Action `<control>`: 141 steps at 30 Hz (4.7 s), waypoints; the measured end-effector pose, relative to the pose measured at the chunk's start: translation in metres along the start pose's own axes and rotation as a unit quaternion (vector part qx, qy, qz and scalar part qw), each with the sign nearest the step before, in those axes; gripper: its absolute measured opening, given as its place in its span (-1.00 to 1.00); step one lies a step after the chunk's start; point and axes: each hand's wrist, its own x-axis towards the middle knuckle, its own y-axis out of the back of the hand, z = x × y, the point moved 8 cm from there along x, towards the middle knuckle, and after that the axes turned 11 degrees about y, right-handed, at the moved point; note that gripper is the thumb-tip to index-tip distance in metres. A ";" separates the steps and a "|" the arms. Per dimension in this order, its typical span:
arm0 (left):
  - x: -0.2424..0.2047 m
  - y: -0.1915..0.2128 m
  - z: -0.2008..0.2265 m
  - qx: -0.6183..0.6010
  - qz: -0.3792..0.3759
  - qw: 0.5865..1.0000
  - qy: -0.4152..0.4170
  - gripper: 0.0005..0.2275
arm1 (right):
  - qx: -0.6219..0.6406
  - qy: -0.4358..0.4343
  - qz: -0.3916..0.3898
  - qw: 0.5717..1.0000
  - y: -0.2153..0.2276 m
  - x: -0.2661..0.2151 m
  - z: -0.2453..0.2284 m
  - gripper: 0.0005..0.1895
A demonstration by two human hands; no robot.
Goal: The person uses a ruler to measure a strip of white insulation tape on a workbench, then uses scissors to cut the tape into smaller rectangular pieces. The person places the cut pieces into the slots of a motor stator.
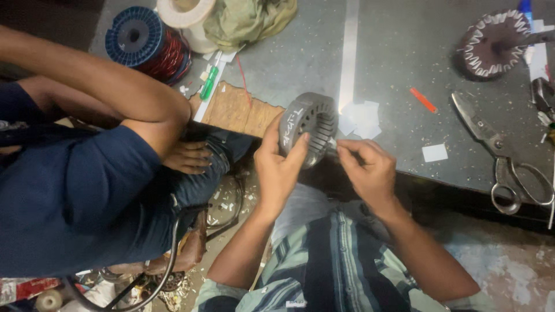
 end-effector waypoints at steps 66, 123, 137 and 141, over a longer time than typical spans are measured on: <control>-0.021 -0.032 0.027 0.245 0.025 0.967 -0.063 -0.49 | -0.262 0.085 -0.119 0.954 0.036 0.013 0.007 -0.68; 0.000 -0.073 0.082 0.136 -0.198 0.939 -0.247 -0.82 | 0.421 -0.113 -0.004 0.900 0.035 0.013 0.011 -0.84; 0.020 -0.051 0.052 0.133 -0.200 0.950 -0.201 -0.54 | 0.125 -0.090 -0.045 0.987 0.008 -0.011 0.058 -0.85; 0.017 -0.034 0.049 0.105 -0.172 0.958 -0.206 -0.55 | 0.123 -0.167 -0.025 0.978 0.000 -0.017 0.056 -0.84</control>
